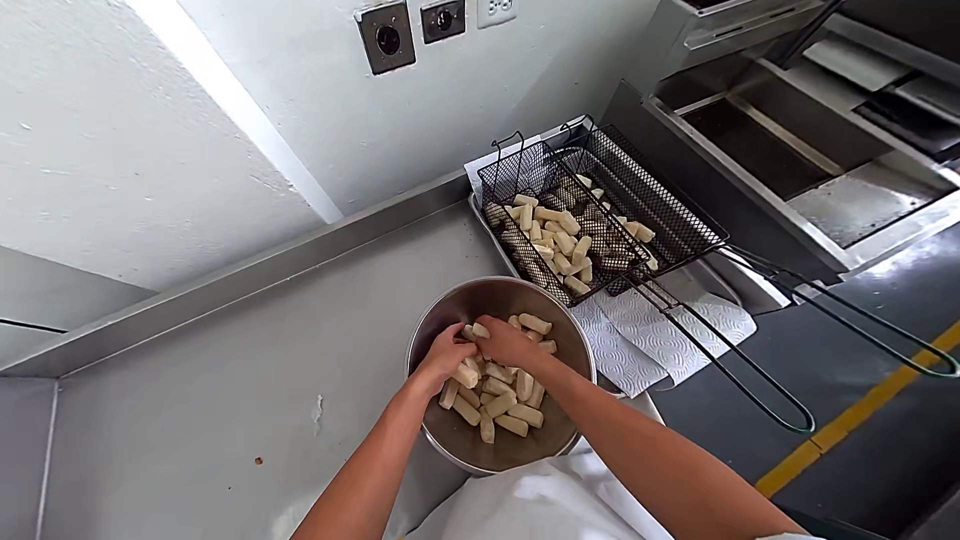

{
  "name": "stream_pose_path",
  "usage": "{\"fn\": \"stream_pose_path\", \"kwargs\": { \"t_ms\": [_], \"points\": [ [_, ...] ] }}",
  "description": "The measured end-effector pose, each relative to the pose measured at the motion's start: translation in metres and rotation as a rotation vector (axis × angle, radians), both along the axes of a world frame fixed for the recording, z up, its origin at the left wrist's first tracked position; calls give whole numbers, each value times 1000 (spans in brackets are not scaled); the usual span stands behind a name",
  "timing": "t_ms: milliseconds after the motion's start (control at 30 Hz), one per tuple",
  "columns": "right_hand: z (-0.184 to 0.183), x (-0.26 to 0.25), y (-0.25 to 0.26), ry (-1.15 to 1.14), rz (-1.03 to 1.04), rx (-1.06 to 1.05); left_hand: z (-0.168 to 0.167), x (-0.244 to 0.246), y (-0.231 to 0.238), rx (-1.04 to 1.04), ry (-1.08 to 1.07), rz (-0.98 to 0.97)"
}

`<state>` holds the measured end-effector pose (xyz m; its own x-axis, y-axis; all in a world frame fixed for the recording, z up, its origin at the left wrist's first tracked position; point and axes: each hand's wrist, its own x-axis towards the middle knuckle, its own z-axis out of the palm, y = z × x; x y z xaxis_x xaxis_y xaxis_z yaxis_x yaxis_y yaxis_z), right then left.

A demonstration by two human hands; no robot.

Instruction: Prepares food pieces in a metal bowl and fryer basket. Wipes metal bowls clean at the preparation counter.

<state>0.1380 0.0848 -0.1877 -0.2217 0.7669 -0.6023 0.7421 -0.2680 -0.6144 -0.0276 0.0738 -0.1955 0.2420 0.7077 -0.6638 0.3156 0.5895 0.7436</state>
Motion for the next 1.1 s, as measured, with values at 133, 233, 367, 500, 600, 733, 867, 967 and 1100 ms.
{"fn": "stream_pose_path", "kwargs": {
  "t_ms": [133,233,367,500,600,733,867,967,1100],
  "points": [
    [18,9,-20,430,-400,0,28,-2,-5,146,-68,7],
    [67,25,-41,645,-642,131,78,21,-4,302,-113,-43],
    [147,85,-41,579,-570,541,160,81,19,541,-202,-175],
    [205,172,14,236,-491,790,203,168,96,667,-302,-340],
    [211,227,69,69,-513,591,202,228,159,524,-246,-313],
    [185,270,101,-120,-570,452,175,270,207,276,-150,-189],
    [177,284,107,-302,-539,401,169,265,218,248,-169,-135],
    [170,297,110,-528,-334,294,177,244,217,319,-175,-152],
    [171,294,107,-570,-288,375,192,185,196,528,-152,-209]
  ]
}}
